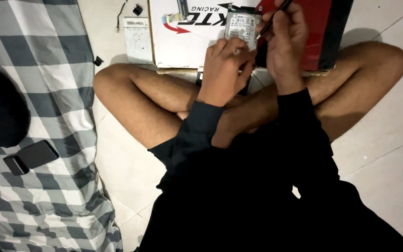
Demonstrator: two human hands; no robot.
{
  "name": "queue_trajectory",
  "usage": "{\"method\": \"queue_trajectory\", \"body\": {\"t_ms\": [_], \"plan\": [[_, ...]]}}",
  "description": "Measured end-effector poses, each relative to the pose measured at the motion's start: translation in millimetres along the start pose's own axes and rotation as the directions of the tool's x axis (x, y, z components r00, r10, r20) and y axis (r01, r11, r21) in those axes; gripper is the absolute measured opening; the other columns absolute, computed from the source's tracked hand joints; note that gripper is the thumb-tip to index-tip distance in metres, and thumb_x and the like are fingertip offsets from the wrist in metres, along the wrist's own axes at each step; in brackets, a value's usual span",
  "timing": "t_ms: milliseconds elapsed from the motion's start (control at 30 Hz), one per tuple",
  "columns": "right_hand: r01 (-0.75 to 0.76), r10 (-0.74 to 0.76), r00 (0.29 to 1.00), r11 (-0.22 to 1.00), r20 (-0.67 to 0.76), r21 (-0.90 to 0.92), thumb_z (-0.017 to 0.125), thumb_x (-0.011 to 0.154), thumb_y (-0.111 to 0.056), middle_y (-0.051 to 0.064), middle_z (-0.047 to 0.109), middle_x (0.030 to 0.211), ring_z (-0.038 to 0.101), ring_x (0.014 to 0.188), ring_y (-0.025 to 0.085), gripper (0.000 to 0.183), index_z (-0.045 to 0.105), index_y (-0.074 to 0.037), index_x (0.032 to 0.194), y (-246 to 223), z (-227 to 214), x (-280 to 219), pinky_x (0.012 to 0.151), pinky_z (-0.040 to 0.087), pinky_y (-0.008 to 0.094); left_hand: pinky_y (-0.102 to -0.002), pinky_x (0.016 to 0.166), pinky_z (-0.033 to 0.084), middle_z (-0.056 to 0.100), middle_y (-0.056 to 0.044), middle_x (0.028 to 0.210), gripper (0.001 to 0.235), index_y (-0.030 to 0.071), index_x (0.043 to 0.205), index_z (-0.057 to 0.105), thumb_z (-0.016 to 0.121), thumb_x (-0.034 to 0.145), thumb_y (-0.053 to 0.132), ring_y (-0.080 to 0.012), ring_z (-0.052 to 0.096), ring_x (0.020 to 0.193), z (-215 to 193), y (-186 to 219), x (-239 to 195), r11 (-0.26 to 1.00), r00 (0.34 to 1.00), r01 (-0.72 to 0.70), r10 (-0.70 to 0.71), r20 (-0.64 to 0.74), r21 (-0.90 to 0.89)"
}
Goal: A person sits on the floor, cleaning and inspecting a hard drive before disassembling it.
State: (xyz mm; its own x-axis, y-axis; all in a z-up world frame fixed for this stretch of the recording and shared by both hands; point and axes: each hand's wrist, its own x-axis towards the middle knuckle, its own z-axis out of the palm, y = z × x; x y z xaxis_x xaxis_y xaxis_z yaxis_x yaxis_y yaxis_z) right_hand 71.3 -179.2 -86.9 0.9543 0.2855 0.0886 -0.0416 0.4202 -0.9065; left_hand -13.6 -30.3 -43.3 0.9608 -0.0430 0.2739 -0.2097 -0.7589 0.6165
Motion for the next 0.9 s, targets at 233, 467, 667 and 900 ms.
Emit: {"method": "queue_trajectory", "body": {"t_ms": [233,467,667,900], "plan": [[-0.085,0.09,0.992,0.995,-0.092,0.062,0.063,0.11,-0.024,0.01,0.062,0.103,0.062,0.086,0.022,0.021,0.054,-0.009,0.123,11.6,-6.9,0.4,0.083,0.054,0.036,-0.045,0.072,0.038,0.059,-0.009,0.113,0.019,0.014,0.084,0.074,0.081,0.079,-0.004,-0.0342,0.053,0.096,3.4,-4.7,-9.2,0.984,0.987,-0.151,0.155,-0.039,0.091],[-0.117,0.126,0.977,0.991,-0.173,0.058,0.063,0.109,-0.019,0.01,0.064,0.098,0.061,0.079,0.022,0.02,0.054,-0.008,0.123,24.4,-17.4,2.8,0.079,0.055,0.033,-0.046,0.081,0.038,0.061,-0.005,0.112,0.002,0.015,0.095,0.073,0.074,0.093,0.013,-0.0299,0.059,0.099,16.5,2.8,-23.9,0.985,0.968,-0.073,0.107,-0.229,0.155],[-0.164,0.164,0.975,0.986,-0.151,0.011,0.061,0.111,-0.017,0.009,0.065,0.101,0.063,0.086,0.02,0.013,0.055,-0.013,0.121,9.9,-10.4,2.3,0.084,0.057,0.032,-0.042,0.088,0.038,0.061,-0.003,0.108,0.005,0.016,0.101,0.072,0.071,0.097,0.013,-0.027,0.058,0.102,19.6,8.3,-31.8,0.996,0.95,0.001,0.027,-0.311,0.09],[-0.125,0.122,0.98,0.992,-0.155,-0.01,0.063,0.113,-0.011,0.005,0.063,0.112,0.062,0.092,0.019,0.011,0.055,-0.012,0.12,13.0,-15.3,5.1,0.083,0.057,0.034,-0.04,0.091,0.041,0.065,0.001,0.106,0.005,0.018,0.099,0.072,0.074,0.098,0.013,-0.0246,0.061,0.107,40.3,1.5,-37.8,0.999,0.896,0.003,0.021,-0.444,0.053]]}}
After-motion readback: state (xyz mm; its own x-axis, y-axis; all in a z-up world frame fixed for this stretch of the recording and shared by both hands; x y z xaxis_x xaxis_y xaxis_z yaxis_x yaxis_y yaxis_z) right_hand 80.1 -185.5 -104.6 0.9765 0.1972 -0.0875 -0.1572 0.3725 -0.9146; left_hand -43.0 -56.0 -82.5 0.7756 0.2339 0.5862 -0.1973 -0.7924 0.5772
